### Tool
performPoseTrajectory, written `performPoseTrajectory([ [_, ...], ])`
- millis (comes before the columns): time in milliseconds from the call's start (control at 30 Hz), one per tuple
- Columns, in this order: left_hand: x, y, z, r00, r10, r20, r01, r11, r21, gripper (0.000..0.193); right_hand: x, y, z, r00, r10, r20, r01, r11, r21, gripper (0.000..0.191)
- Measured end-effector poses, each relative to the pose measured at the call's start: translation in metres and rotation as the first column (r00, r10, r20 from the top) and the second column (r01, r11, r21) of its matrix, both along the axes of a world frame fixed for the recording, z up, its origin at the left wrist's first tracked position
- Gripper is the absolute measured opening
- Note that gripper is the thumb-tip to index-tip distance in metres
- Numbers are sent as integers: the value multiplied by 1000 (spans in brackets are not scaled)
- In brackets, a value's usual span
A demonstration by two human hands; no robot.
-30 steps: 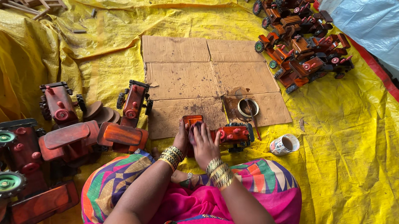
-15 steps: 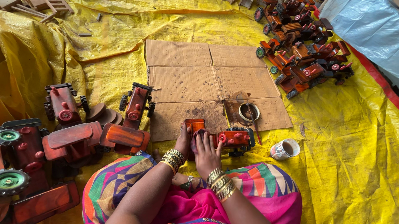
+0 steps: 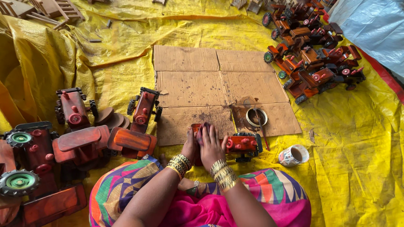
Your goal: The person sits on the floor and polishes red wooden toy tractors, rubbing each toy with a cloth and applying polish from a small tin, then sets finished toys aside with a pile of completed toys and picks up the next one.
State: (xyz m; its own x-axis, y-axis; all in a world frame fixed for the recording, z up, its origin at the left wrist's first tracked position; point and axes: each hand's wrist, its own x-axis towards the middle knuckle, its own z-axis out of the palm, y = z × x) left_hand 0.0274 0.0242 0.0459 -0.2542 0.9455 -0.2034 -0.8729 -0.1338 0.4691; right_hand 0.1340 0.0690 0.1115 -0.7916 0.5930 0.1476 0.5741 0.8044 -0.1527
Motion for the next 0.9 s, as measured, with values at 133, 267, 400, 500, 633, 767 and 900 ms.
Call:
performPoseTrajectory([
  [133, -4, 4, -13, 989, 33, -141, -40, 998, -45, 96, 31, -24, -1, 998, 44, 44, -44, 999, 11, 76],
  [267, -5, 0, -6, 985, -7, -172, -7, 997, -79, 99, 32, -24, 1, 993, 56, 103, -54, 998, -16, 75],
  [400, -3, -9, 11, 982, -21, -189, 6, 997, -83, 95, 4, -1, 5, 993, 35, 111, -35, 999, -9, 73],
  [500, -1, -9, 17, 988, 17, -155, -13, 1000, 28, 91, -15, 12, 7, 996, -16, 83, 20, 998, -54, 71],
  [633, 0, -3, 10, 995, 12, -94, -6, 998, 66, 90, -9, 4, 7, 1000, -7, 29, 8, 999, -34, 71],
  [767, -2, 3, -2, 994, 23, -107, -24, 1000, -9, 95, 26, -19, 7, 997, 60, 57, -60, 998, 0, 72],
  [900, -5, 3, -5, 995, 6, -99, -17, 994, -108, 100, 36, -22, 10, 985, 82, 152, -81, 997, -14, 71],
])
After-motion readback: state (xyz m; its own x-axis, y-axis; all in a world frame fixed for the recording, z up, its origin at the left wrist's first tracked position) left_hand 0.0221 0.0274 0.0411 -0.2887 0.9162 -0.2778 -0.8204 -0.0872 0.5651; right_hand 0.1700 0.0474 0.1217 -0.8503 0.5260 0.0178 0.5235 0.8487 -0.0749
